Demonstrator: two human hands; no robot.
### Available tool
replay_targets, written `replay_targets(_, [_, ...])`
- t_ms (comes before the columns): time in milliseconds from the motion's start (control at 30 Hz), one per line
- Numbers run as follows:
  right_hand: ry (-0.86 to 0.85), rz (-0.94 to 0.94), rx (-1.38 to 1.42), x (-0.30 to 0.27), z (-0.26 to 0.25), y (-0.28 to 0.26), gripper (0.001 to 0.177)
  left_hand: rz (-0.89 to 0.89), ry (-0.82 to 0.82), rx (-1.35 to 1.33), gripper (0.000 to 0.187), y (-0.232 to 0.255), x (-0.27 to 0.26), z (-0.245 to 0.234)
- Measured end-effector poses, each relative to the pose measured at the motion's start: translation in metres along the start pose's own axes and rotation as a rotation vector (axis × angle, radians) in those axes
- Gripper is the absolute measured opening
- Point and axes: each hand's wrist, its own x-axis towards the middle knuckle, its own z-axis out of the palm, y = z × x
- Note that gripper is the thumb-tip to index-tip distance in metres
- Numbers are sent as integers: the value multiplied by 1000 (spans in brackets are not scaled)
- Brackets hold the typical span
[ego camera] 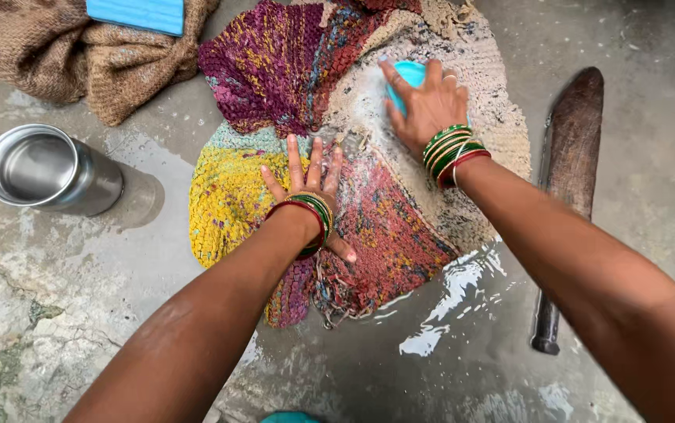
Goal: The person washes a woven mat by hand on a stone floor, first pouring water from a small metal cup and applying soap with a blue bar, then scrubbing the fabric with a blue brush and a wooden paddle. The person then rinses the mat in a large blue tub filled with soapy water and continues to pour fresh water over it.
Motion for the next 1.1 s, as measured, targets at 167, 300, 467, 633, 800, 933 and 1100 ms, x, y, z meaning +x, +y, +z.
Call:
replay_targets(167, [177,-563,97,-150,32,3,50,19,42,-29,173,-1,7,10])
replay_targets(300, [92,196,87,-58,26,81,61,-2,118,-66,167,-2,13,16])
replay_targets(467, [-6,195,419,-26,8,90,61,70,508,-316,105,4,6,36])
replay_targets(633, [134,69,427,-82,-1,76,63,37,739,-483,32,-69,32,6])
replay_targets(800, [102,78,344,-124,-4,61,61,-308,894,-266,47,-153,32,-12])
replay_targets(933, [62,107,328,-118,7,40,61,270,1146,-80,49,-101,36,34])
replay_targets(1100, [373,-11,402,-87,9,10,57,28,639,-112,90,-47,31,69])
